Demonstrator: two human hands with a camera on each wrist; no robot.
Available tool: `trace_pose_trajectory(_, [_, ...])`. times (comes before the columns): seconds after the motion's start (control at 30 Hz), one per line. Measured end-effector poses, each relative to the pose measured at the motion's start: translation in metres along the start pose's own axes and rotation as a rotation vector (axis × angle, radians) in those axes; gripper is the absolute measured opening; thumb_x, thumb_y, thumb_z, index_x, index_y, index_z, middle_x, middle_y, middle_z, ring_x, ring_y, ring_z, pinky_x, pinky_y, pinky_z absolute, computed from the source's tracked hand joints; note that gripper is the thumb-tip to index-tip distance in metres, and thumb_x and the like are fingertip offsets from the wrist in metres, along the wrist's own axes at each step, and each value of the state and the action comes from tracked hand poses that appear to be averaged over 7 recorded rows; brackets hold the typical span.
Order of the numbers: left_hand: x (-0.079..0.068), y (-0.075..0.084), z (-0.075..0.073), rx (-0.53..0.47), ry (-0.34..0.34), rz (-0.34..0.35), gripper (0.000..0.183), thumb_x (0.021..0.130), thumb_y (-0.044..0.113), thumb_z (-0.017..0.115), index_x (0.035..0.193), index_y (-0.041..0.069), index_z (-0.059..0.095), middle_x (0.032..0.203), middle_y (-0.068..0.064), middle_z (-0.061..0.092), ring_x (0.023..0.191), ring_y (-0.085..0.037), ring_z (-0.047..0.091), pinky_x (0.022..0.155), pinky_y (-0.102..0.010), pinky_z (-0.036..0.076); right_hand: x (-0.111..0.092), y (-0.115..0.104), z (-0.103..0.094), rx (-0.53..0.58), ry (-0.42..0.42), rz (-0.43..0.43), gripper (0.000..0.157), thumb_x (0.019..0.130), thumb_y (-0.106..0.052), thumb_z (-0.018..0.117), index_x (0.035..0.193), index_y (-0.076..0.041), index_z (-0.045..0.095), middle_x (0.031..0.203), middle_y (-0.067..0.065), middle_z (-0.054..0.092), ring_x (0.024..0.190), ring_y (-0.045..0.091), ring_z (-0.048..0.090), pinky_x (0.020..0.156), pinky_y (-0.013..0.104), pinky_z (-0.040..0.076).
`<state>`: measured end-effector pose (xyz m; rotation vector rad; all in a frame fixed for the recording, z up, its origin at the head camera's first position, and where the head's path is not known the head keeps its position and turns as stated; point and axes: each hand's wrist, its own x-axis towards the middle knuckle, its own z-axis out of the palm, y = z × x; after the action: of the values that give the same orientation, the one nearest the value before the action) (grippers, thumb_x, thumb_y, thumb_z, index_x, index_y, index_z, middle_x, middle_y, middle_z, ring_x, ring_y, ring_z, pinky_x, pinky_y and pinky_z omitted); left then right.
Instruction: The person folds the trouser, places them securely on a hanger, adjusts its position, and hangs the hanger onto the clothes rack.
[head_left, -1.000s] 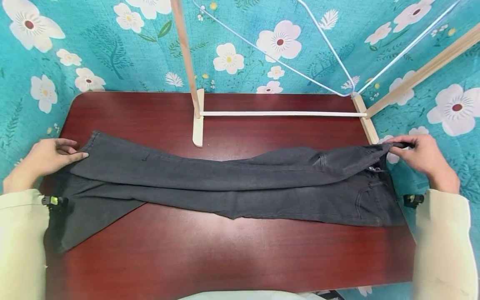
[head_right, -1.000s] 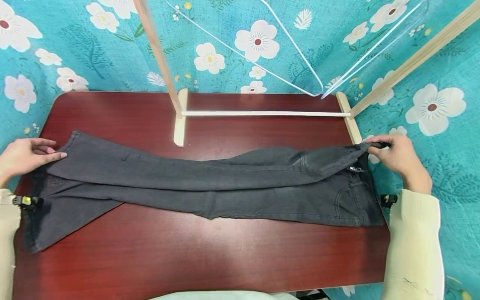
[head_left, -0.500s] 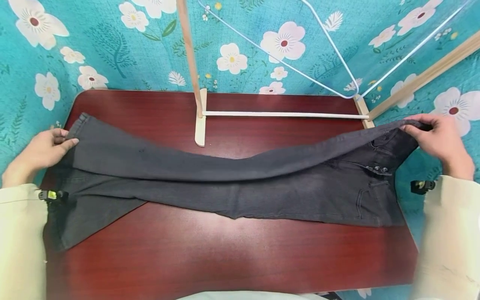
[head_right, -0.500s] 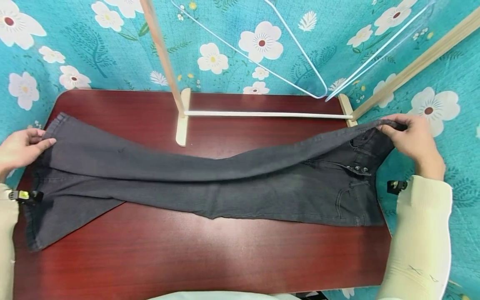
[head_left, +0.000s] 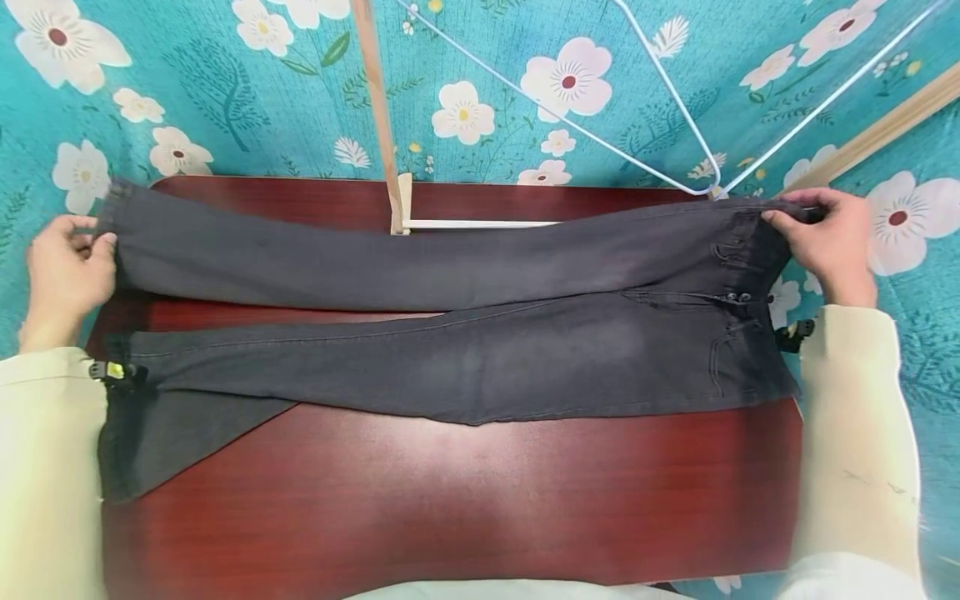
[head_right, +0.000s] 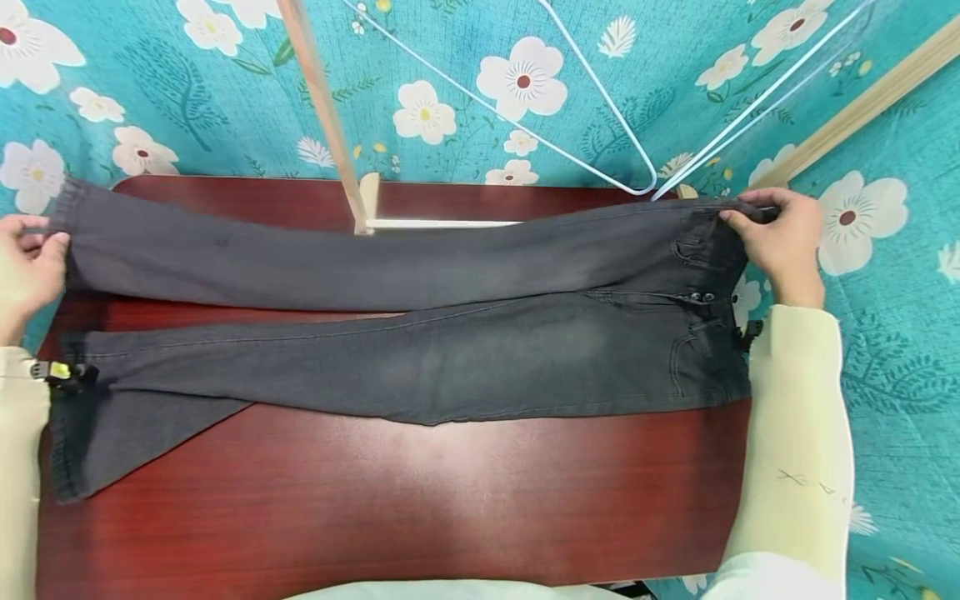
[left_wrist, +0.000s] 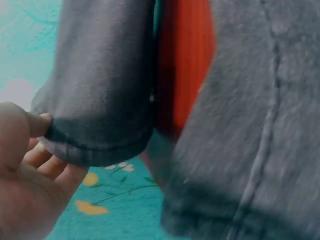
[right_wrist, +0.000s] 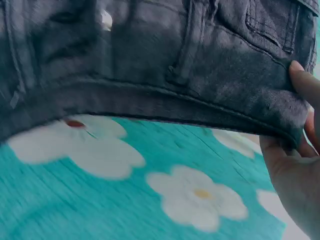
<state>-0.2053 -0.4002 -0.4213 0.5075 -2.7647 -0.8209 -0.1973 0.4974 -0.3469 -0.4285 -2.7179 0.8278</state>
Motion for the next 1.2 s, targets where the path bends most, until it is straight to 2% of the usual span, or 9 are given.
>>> trace_pose_trajectory(0.17, [0.005,-0.010,0.008,-0.027,-0.170,0.040,0.055,0.104,0.029,0.042,0.147,-0.005,0.045,0.122,-0.015,0.068,0.100,-0.001,0.062,0.093,-0.025,0.046,0.000,0.007,0.017,-0.034,-0.065,0.046,0.062,0.095,-0.042,0.066,0.148,-0.012,0.053,0.113,-0.020,0.055,0.090,-0.011,0.048,0.082,0.016,0.041])
trace_pose_trajectory(0.27, [0.000,-0.017,0.004,-0.028,-0.317,0.001,0.066,0.103,0.029,0.043,0.158,-0.003,0.027,0.149,-0.041,0.036,0.135,-0.045,0.047,0.110,-0.059,0.039,-0.007,0.020,0.022,-0.045,-0.170,0.060,0.071,0.097,-0.044,0.062,0.152,-0.003,0.043,0.119,-0.004,0.059,0.086,-0.015,0.048,0.075,0.010,0.042])
trace_pose_trajectory(0.37, [-0.004,-0.029,-0.003,-0.014,-0.428,0.021,0.075,0.102,0.025,0.048,0.160,-0.004,0.012,0.145,-0.047,0.033,0.127,-0.057,0.047,0.101,-0.073,0.035,-0.019,0.038,0.025,-0.110,-0.316,0.041,0.073,0.100,-0.043,0.058,0.150,0.008,0.039,0.125,0.018,0.061,0.090,-0.003,0.057,0.069,0.014,0.045])
trace_pose_trajectory(0.57, [-0.007,-0.051,-0.007,-0.026,-0.597,0.114,0.098,0.094,0.001,0.064,0.159,-0.004,-0.009,0.144,-0.053,0.026,0.121,-0.072,0.035,0.069,-0.020,0.051,-0.041,0.065,0.027,-0.210,-0.549,0.086,0.077,0.103,-0.040,0.055,0.146,0.019,0.033,0.138,0.045,0.041,0.122,0.058,0.048,0.090,0.057,0.050])
trace_pose_trajectory(0.73, [-0.010,-0.053,-0.004,-0.010,-0.571,0.167,0.099,0.087,-0.008,0.069,0.159,-0.008,0.001,0.138,-0.053,0.036,0.096,-0.036,0.071,0.055,-0.014,0.045,-0.051,0.070,0.026,-0.240,-0.589,0.146,0.083,0.099,-0.042,0.063,0.141,0.023,0.032,0.128,0.047,0.049,0.104,0.051,0.061,0.077,0.046,0.056])
trace_pose_trajectory(0.87, [-0.011,-0.052,-0.003,0.054,-0.458,0.169,0.085,0.091,0.002,0.070,0.155,-0.014,0.017,0.121,-0.049,0.054,0.063,0.019,0.043,0.052,-0.013,0.042,-0.058,0.071,0.026,-0.321,-0.580,0.181,0.077,0.093,-0.049,0.069,0.118,0.021,0.050,0.094,0.033,0.061,0.082,0.035,0.062,0.066,0.037,0.051])
trace_pose_trajectory(1.0, [-0.009,-0.050,-0.007,0.067,-0.416,0.103,0.075,0.097,0.018,0.065,0.151,-0.017,0.026,0.131,-0.049,0.047,0.093,-0.025,0.069,0.058,-0.012,0.044,-0.063,0.073,0.026,-0.339,-0.601,0.240,0.068,0.093,-0.058,0.065,0.091,0.008,0.046,0.092,0.022,0.048,0.087,0.037,0.050,0.073,0.046,0.048])
trace_pose_trajectory(1.1, [-0.009,-0.048,-0.011,0.031,-0.360,0.031,0.076,0.099,0.035,0.063,0.153,-0.010,0.033,0.142,-0.033,0.052,0.106,-0.024,0.063,0.062,-0.009,0.042,-0.067,0.075,0.024,-0.308,-0.642,0.262,0.071,0.096,-0.058,0.060,0.097,0.010,0.040,0.105,0.030,0.041,0.097,0.044,0.046,0.083,0.054,0.047])
trace_pose_trajectory(1.2, [-0.008,-0.044,-0.016,-0.080,-0.282,-0.004,0.073,0.098,0.038,0.065,0.155,0.000,0.039,0.108,0.008,0.069,0.071,0.005,0.050,0.050,-0.013,0.033,-0.066,0.077,0.019,-0.291,-0.707,0.233,0.080,0.099,-0.056,0.054,0.114,0.021,0.040,0.115,0.041,0.039,0.104,0.051,0.047,0.089,0.060,0.046])
